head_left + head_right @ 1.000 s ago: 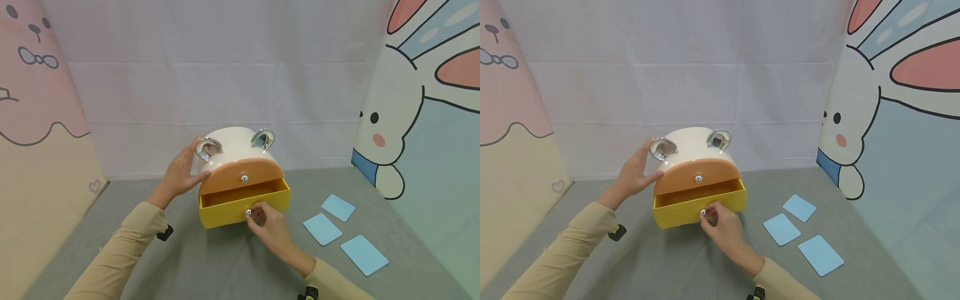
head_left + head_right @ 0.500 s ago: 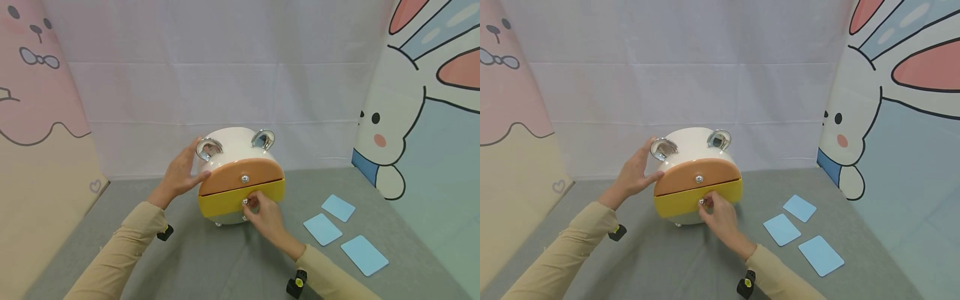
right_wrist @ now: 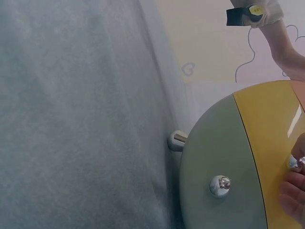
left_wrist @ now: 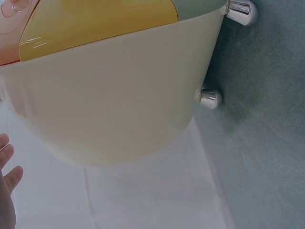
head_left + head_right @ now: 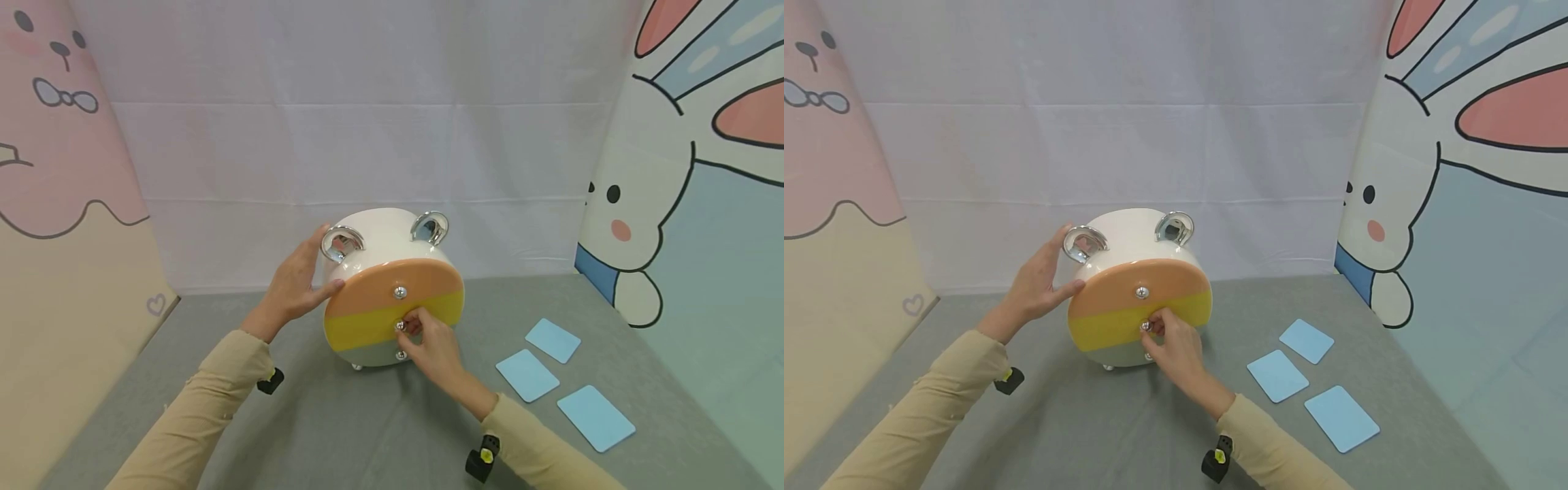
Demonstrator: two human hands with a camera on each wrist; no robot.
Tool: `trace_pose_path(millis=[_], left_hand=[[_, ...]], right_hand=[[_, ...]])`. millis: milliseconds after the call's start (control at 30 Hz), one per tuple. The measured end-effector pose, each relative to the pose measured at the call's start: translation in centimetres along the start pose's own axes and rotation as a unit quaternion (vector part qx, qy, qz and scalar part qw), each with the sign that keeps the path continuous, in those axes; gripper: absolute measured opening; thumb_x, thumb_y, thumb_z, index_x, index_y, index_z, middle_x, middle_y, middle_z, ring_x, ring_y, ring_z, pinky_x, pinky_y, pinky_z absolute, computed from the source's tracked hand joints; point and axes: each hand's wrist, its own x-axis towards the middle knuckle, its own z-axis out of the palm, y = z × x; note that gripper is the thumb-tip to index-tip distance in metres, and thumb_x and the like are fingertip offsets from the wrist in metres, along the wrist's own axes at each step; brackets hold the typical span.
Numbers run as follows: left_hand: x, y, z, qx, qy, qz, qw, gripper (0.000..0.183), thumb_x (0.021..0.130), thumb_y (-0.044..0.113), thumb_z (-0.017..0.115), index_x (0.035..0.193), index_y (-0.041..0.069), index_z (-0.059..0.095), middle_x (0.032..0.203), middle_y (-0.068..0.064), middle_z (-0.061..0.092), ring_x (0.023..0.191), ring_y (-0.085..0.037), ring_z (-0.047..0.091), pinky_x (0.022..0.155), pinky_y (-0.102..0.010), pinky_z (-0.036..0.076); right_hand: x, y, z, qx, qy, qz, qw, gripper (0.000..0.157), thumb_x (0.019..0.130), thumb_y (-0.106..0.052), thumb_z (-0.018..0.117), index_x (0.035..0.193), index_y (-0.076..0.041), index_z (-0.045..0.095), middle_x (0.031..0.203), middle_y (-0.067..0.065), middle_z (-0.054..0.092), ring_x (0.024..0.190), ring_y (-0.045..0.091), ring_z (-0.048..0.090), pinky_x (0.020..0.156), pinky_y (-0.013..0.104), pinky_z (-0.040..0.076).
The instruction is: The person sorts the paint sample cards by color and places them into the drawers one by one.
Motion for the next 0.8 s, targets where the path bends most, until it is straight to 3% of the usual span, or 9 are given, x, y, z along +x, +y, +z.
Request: trace_pose_path(millis=[333,600,800], left_hand=[[-0.1,0.1,0.0,0.001,-0.003,0.001,1.0000,0.091,0.082,0.071,0.032,0.145,0.008,0.015,0.136,-0.019,0.040,0.120,-0.035,0.042,0.094,-0.052,0.036],[0.0,0.0,0.0,-0.002,0.002,0.006,1.0000,0.090,0.082,0.070,0.034,0.145,0.007,0.015,0.138,-0.019,0.038,0.121,-0.034,0.041,0.094,-0.052,0.037],[-0.1,0.2,-0.1,-0.003,0.001,0.006,1.0000,0.091,0.082,0.070,0.033,0.145,0.006,0.015,0.138,-0.019,0.038,0.121,-0.034,0.041,0.095,-0.052,0.036]], right_hand=[[-0.4,-0.1,-0.7,0.070,-0.006,0.017,0.997,0.017,0.076,-0.011,0.072,0.086,-0.007,0.059,0.075,0.001,0.062,0.068,0.016,0.059,0.061,0.036,0.051],[-1.7,0.7,-0.9,0.057,-0.013,0.038,0.998,0.023,0.074,-0.015,0.075,0.087,-0.006,0.058,0.077,0.004,0.062,0.068,0.019,0.059,0.060,0.035,0.051],[-3.1,1.6,-0.1,0.031,-0.037,0.069,0.996,0.024,0.075,-0.021,0.073,0.089,-0.007,0.060,0.076,0.002,0.062,0.068,0.015,0.059,0.061,0.026,0.050]])
